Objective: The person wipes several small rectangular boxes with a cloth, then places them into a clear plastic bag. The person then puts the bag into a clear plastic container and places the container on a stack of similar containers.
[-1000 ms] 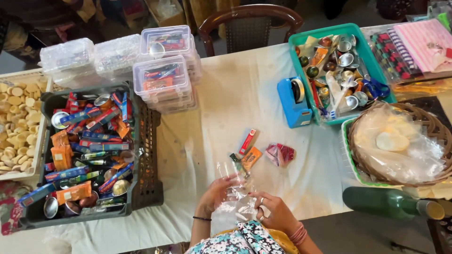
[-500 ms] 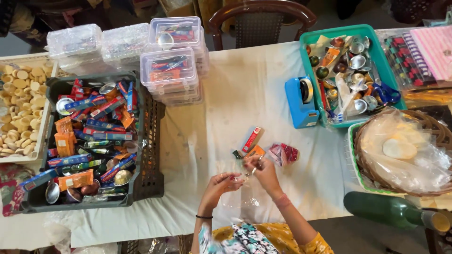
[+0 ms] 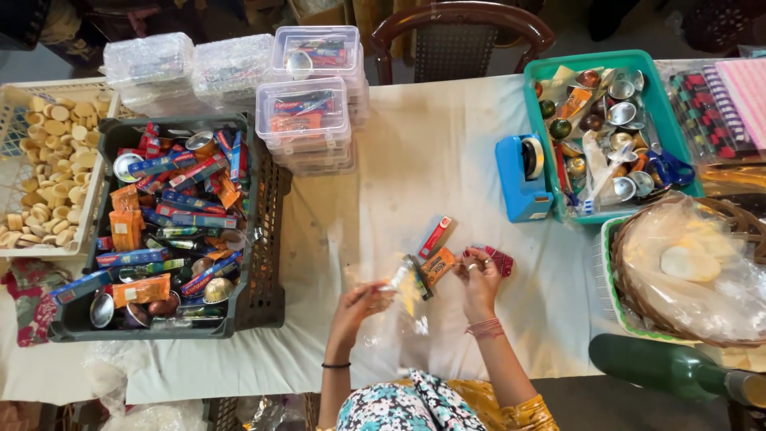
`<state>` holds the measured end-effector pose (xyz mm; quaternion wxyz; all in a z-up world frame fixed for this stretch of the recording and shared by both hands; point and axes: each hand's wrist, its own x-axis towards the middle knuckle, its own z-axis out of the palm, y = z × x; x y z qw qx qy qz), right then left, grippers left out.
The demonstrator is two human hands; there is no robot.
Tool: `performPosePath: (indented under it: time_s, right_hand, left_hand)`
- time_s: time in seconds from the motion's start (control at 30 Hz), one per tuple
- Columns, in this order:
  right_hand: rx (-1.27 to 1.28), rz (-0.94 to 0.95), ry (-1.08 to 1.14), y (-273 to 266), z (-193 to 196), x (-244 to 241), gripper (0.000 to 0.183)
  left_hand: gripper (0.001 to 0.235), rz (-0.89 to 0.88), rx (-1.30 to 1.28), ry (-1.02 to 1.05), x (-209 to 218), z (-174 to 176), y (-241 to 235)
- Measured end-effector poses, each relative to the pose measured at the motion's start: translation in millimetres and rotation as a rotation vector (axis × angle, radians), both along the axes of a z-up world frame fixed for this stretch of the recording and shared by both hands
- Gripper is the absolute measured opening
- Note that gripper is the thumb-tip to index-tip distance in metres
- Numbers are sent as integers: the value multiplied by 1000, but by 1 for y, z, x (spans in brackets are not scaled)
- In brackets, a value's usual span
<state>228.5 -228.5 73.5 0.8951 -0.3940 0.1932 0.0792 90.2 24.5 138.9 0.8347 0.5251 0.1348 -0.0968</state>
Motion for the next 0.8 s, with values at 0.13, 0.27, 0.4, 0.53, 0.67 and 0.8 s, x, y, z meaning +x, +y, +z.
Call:
performPosePath:
  time_s: [0.13, 0.27, 0.4, 0.53, 0.67, 0.8]
  right_hand:
    - [-506, 124, -265, 7, 4, -22, 14]
    - [-1284, 356, -585, 36, 40, -49, 28]
    - [-1594, 483, -757, 46, 39, -52, 50]
    - [-1484, 577, -578, 35, 25, -45, 49]
    - [-500, 523, -106, 6, 20, -27, 41]
    - [25, 440, -314, -10, 143, -24, 51]
  left_hand:
    - [40, 248, 29, 74, 0, -16, 5]
    - [41, 321, -24, 113, 5, -18, -13]
    - [54, 233, 27, 178, 15, -10, -33]
    - [54, 257, 94, 123, 13, -22, -35]
    - [47, 304, 134, 37, 11, -26, -36]
    - [36, 301, 148, -90, 14, -29, -42]
